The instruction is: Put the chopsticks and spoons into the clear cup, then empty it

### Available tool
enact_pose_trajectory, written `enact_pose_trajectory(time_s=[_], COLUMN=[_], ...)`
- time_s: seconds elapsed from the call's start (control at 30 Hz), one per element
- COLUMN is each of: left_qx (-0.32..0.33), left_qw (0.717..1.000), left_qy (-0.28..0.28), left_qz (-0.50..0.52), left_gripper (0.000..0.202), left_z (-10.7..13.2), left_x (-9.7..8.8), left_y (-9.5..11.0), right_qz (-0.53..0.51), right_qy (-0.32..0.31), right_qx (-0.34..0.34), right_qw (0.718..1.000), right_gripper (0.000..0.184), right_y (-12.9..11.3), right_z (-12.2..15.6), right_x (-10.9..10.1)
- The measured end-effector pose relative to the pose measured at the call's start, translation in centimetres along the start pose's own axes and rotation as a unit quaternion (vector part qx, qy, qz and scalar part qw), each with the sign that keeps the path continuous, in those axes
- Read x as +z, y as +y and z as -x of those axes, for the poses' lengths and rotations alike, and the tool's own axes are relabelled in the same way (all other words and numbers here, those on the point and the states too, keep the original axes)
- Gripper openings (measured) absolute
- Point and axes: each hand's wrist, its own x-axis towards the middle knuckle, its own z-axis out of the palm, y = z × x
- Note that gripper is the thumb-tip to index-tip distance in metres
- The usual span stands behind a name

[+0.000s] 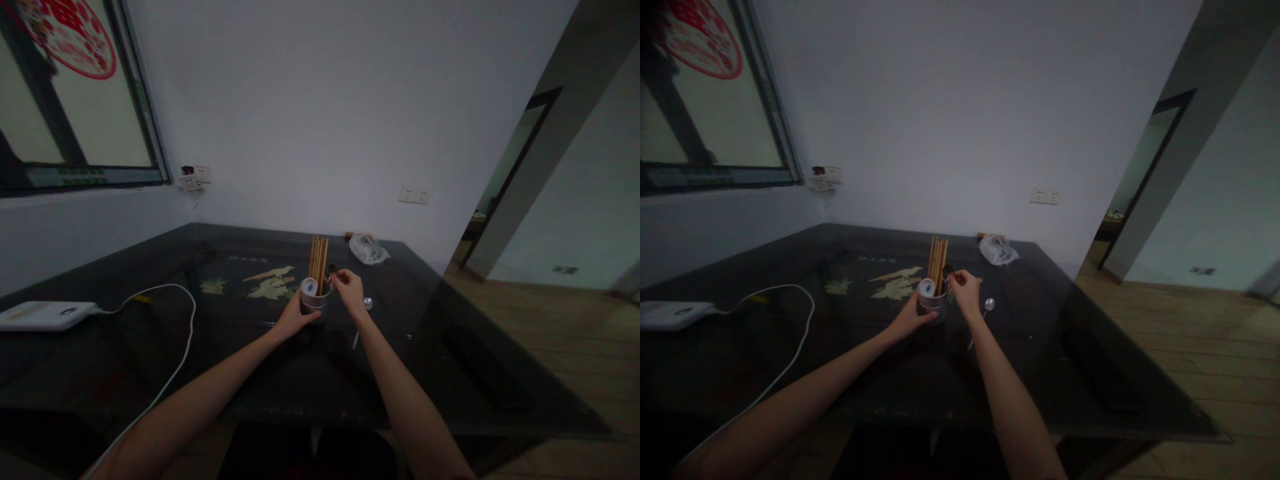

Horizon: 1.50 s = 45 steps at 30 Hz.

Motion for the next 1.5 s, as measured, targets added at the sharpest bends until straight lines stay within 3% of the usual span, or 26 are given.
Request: enact_pose_trajectory(time_s=[0.6,0.93,1.07,1.23,1.4,1.5], left_qx=[-0.004,0.009,0.01,0.008,0.001,-0.01], left_qw=[1.0,1.0,1.0,1.0,1.0,1.0], left_qy=[-0.003,-0.003,-0.006,-0.005,-0.016,-0.009], left_qz=[0.003,0.0,-0.004,-0.004,0.005,-0.001], left_gripper=[0.069,0.069,0.071,0.075,0.072,0.071], left_z=[0.0,0.0,0.0,0.0,-0.1,-0.1], left_x=[0.0,0.1,0.1,-0.1,-0.1,-0.2], left_y=[0.2,0.1,0.0,-0.3,-0.6,-0.4], right_qz=[0.034,-0.003,-0.027,-0.015,0.095,0.195], right_qy=[0.02,0.022,0.035,0.025,-0.001,0.004], right_qx=[-0.004,-0.001,0.008,0.029,0.091,0.077], right_qw=[0.999,1.0,0.999,0.999,0.991,0.978], right_gripper=[0.026,0.038,0.041,0.041,0.031,0.021], right_y=[-0.5,-0.6,-0.7,0.5,4.0,5.6], right_z=[0.6,-0.2,-0.9,-1.2,-0.7,-0.6], right_x=[0.1,-0.6,-2.1,-5.7,-9.1,-9.9])
